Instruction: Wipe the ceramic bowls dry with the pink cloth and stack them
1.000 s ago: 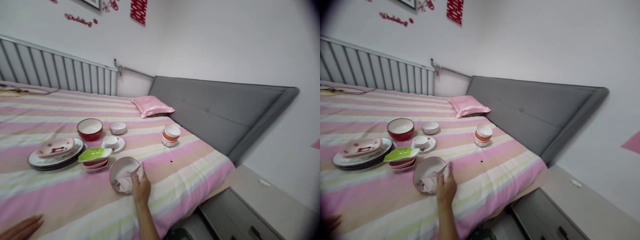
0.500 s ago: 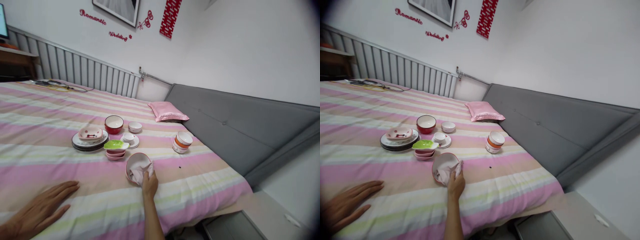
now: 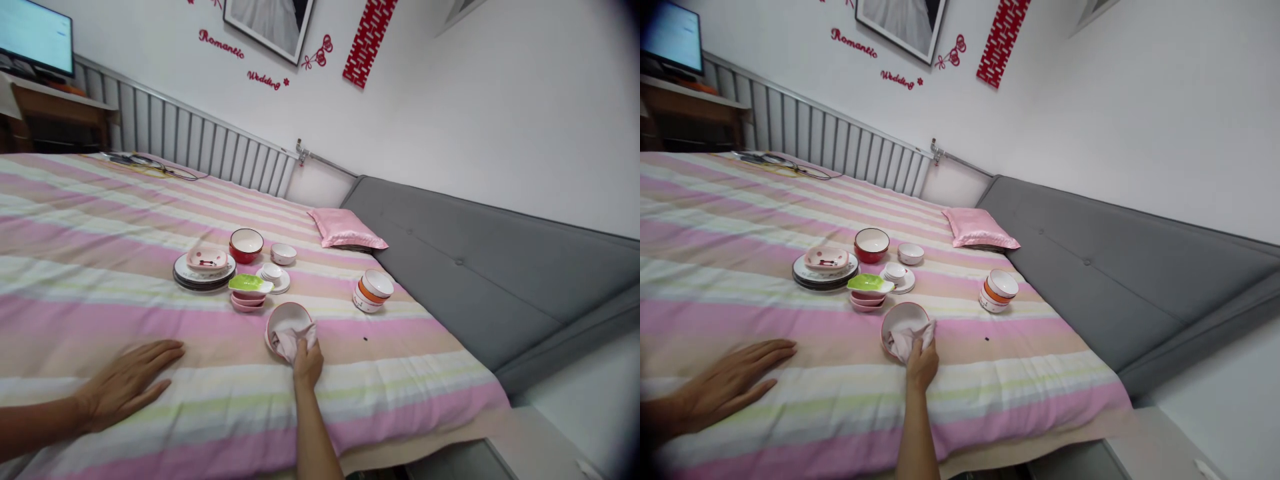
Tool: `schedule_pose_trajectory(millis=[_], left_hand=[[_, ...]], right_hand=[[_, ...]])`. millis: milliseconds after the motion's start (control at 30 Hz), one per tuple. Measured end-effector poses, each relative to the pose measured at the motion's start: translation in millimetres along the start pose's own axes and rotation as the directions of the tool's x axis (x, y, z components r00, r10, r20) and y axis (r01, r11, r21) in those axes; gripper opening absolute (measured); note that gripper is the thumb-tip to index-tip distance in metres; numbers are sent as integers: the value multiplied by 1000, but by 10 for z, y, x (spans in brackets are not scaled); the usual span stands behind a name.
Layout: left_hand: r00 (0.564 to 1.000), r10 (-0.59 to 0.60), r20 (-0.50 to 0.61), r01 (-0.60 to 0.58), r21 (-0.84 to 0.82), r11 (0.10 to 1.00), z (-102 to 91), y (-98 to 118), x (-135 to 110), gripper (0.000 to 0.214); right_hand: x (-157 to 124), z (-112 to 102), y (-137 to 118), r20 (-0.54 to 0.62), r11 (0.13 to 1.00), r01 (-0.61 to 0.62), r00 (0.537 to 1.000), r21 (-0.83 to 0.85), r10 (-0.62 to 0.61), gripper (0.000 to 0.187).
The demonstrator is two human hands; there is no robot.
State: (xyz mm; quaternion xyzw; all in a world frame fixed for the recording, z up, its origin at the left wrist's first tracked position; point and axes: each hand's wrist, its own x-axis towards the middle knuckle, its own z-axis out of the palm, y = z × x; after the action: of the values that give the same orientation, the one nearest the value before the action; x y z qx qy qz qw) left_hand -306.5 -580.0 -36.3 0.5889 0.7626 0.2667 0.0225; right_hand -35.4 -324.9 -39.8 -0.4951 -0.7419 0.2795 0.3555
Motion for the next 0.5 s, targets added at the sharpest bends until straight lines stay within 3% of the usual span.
schedule_pose_trajectory(millis=[100,167,233,400,500], left_hand=[[997,66,27,-66,19,998,29,-70,-23,47],[996,85,4,-85,13,996,36,-55,-36,46],[997,78,-26,-78,10,997,26,-4,-47,45],[998,25,55,-23,-33,999,-53,128,-67,47],[999,17,45,-15,-47,999,-69,138,-75,47]], right_hand=[[38,86,78,-46,990,-138,990,-20,137,35],[76,112,121,-29,986,-166,986,-17,165,38],[129,116,153,5,982,-187,982,-7,187,36],[248,85,149,126,974,-227,967,15,223,28],[274,62,92,189,971,-239,954,10,233,27]])
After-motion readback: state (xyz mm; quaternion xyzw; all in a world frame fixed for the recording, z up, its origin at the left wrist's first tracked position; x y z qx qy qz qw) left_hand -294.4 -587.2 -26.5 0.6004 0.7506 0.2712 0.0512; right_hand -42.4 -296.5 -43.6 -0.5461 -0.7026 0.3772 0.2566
